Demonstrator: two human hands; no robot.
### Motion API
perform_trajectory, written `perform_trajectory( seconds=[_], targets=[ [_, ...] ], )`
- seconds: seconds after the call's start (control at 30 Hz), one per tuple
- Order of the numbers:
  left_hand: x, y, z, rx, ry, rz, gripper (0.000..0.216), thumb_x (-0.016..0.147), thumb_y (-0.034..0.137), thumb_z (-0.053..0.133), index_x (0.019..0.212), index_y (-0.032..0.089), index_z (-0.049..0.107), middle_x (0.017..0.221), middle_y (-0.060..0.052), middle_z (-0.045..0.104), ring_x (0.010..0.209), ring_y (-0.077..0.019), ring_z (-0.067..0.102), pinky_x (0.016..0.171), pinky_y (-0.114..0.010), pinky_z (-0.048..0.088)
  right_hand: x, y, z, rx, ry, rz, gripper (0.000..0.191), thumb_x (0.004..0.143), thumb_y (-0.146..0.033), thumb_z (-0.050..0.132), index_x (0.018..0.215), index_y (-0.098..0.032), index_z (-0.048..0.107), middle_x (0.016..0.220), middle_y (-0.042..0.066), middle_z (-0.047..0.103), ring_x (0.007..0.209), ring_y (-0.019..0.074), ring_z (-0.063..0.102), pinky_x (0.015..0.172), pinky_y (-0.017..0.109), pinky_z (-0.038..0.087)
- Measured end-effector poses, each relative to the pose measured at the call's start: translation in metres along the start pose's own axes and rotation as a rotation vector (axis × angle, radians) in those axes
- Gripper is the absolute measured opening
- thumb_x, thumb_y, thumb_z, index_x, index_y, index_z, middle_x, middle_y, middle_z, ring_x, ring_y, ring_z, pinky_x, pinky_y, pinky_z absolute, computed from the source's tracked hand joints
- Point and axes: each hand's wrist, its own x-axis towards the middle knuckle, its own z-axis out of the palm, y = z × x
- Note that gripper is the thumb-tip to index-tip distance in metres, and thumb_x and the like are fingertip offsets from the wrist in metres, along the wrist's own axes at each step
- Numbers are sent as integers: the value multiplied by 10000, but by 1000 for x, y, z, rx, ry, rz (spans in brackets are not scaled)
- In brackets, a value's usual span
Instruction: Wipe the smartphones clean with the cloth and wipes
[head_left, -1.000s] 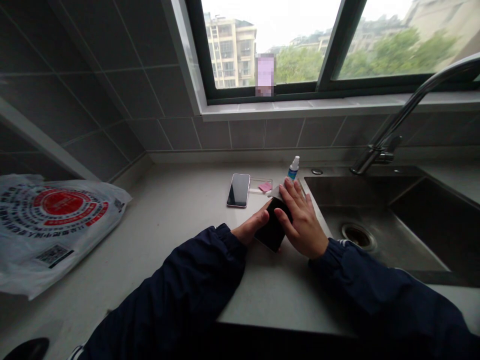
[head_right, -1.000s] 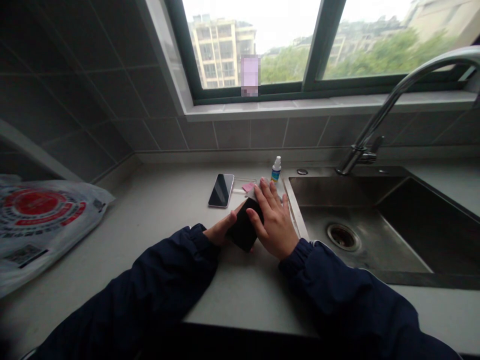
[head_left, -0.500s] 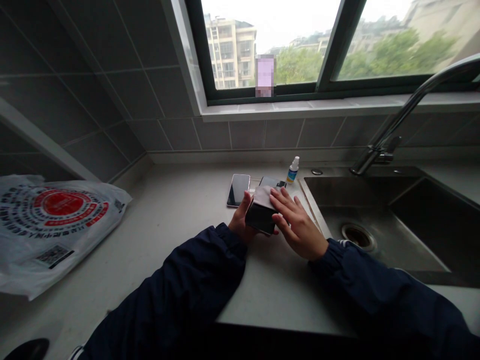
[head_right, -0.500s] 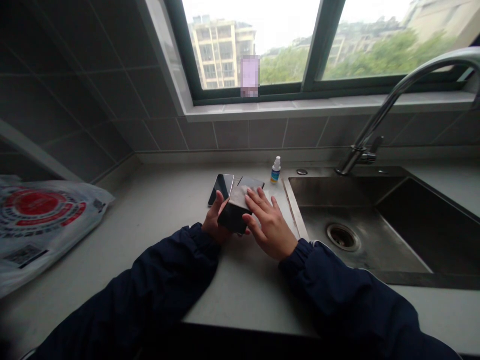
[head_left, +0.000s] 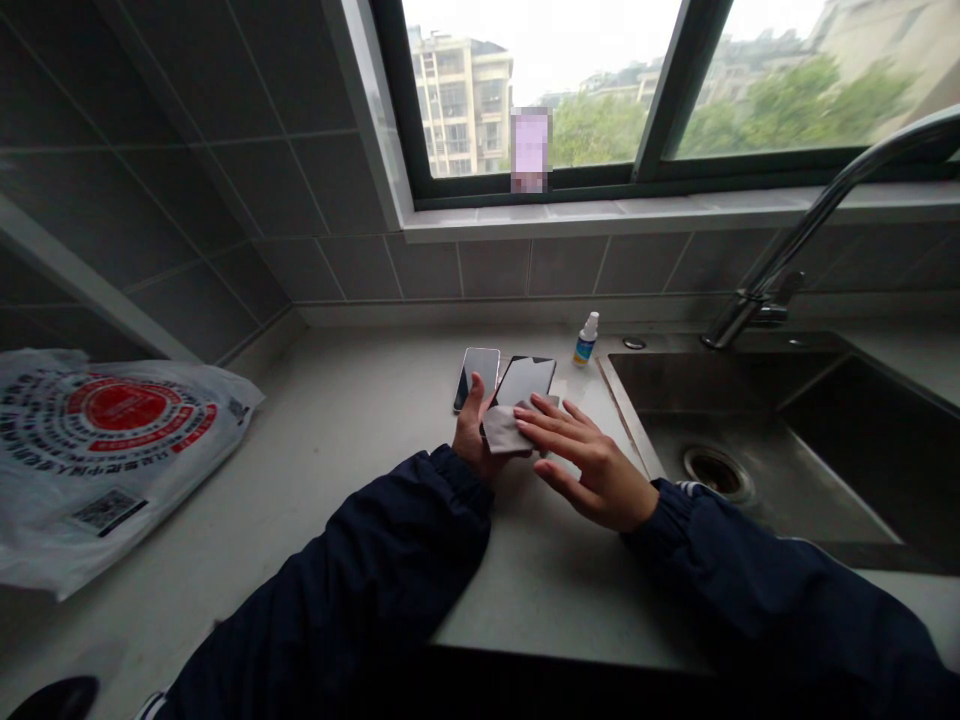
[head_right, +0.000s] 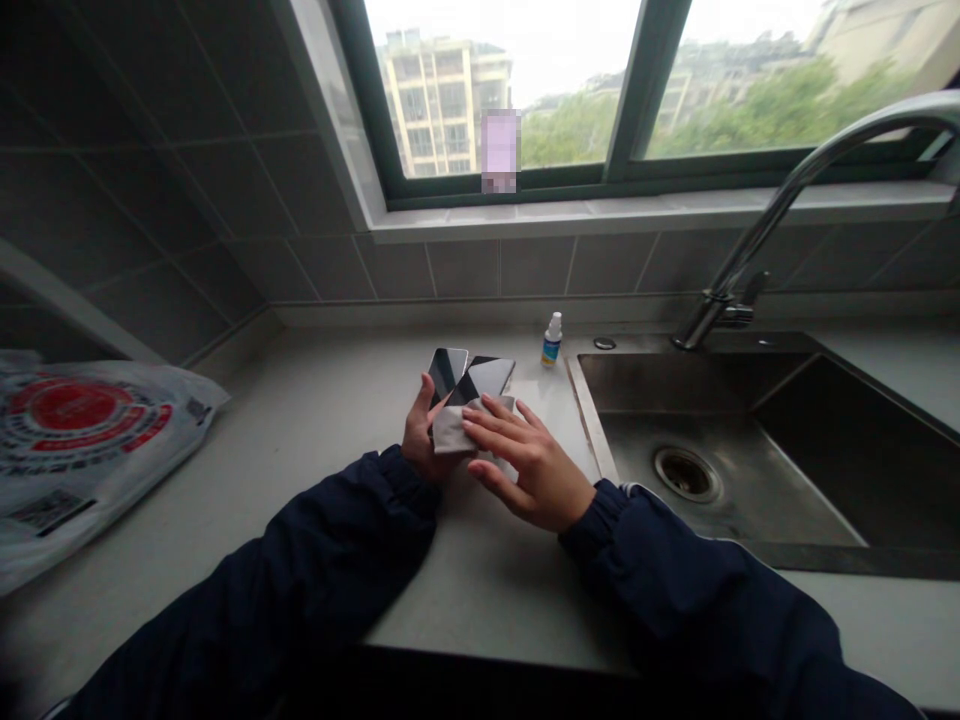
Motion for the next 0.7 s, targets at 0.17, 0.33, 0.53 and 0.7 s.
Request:
perform_trajectory(
  seconds=[0.17,0.33,0.53,0.7],
  targets=[
    [-3,1,5,-30,45,-58,839,926,732,410,1381,40,547,1048,-220,721,981,-320,724,917,-445,561,-1,-1,-1,17,3,-64,477,991,-352,570,1459,-263,534,1481,90,582,1480,293,407,1213,632,253],
    [-3,2,3,-36,44,-83,823,931,723,411,1405,62,535,1066,-212,734,1022,-325,725,951,-466,552,0,-4,-2,-3,-37,-79,499,968,-344,595,1459,-279,536,1473,75,591,1486,286,396,1225,622,228],
    [-1,2,0,-40,33,-89,788,932,698,453,1410,79,542,1109,-206,730,1042,-320,725,959,-456,558,1,-5,-1,-40,-88,-74,542,968,-362,598,1494,-272,498,1515,89,541,1508,306,344,1233,651,169],
    [0,2,2,-52,-9,-100,771,957,690,398,1400,77,544,1123,-211,723,1039,-313,726,927,-438,575,0,-1,1,-105,-112,-24,530,1001,-377,548,1514,-269,469,1566,86,477,1531,311,291,1227,666,167]
  ],
)
